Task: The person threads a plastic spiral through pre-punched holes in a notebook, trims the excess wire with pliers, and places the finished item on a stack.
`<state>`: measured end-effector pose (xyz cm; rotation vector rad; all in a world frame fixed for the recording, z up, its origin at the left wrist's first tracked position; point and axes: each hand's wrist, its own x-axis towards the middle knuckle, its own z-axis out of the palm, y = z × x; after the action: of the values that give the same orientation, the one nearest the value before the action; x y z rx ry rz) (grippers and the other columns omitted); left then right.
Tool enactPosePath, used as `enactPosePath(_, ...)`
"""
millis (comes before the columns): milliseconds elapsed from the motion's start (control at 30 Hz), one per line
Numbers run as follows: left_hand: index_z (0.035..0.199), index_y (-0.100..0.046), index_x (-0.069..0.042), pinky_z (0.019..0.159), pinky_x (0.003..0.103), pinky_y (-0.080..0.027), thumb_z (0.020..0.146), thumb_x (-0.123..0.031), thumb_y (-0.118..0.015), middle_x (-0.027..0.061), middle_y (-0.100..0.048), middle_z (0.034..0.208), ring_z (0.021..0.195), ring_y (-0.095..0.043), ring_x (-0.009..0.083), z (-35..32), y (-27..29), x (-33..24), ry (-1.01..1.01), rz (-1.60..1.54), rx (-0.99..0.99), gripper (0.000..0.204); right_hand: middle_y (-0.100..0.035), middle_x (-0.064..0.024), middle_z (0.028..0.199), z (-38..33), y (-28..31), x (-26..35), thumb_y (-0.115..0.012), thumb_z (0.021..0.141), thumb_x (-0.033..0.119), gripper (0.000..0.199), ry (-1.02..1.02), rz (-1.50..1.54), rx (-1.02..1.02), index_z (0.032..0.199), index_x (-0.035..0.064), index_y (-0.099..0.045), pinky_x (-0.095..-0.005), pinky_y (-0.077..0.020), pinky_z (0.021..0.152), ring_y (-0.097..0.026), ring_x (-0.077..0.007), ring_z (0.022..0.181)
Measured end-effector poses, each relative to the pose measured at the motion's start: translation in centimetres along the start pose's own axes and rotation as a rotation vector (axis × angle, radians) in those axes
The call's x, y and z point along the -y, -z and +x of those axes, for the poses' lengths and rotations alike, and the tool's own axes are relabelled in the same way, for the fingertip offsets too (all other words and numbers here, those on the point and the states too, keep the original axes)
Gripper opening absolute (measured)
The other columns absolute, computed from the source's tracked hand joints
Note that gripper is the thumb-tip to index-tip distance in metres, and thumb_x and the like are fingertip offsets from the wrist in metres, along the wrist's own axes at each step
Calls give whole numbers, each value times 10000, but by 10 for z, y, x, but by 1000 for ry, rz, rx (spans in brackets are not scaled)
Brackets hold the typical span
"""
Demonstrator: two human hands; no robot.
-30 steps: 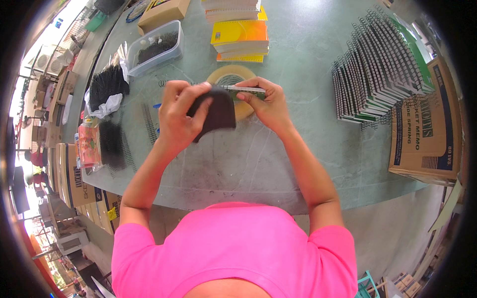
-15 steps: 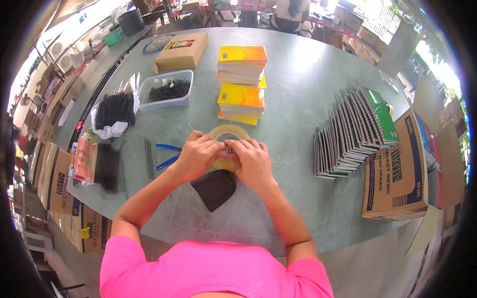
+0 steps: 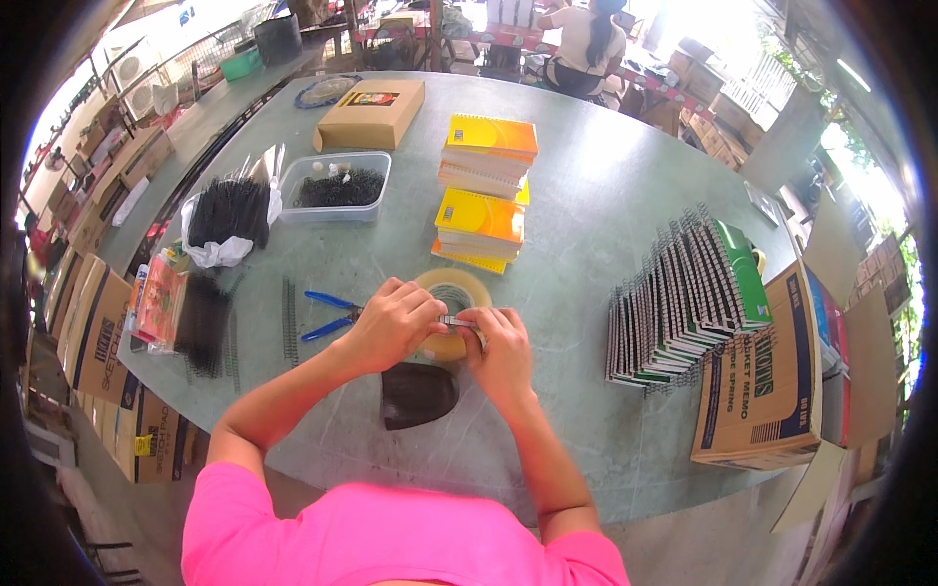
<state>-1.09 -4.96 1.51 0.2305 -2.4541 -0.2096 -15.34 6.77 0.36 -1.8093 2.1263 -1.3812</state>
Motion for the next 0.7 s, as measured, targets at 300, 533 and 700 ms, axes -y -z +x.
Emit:
enactPosePath(300,858,-580,-82,731,387,-418,782,-200,-655,76,-578,870,886,-553,287,8,4,-7,32,-17,22,160,-649,-68,829,2,-7,5,-667,756,74,120,85,15,-61,873,57,-646,-373,-444,778,-553,-288,855)
enactPosePath(533,929,-579,-67,776,390,-410,736,-228,-690,71,-542,912,944,-527,264,3,15,0,103,124,204,275,-626,-73,854,4,-9,-3,-683,755,104,196,158,-63,-79,938,67,-621,-378,-439,772,-543,-286,863)
enactPosePath(700,930,-592,-75,788,388,-404,744,-220,-686,62,-551,913,951,-525,256,4,10,-5,84,88,120,253,-625,-80,852,2,-10,-4,-711,738,106,215,72,26,-108,928,66,-618,-378,-453,771,-550,-292,880)
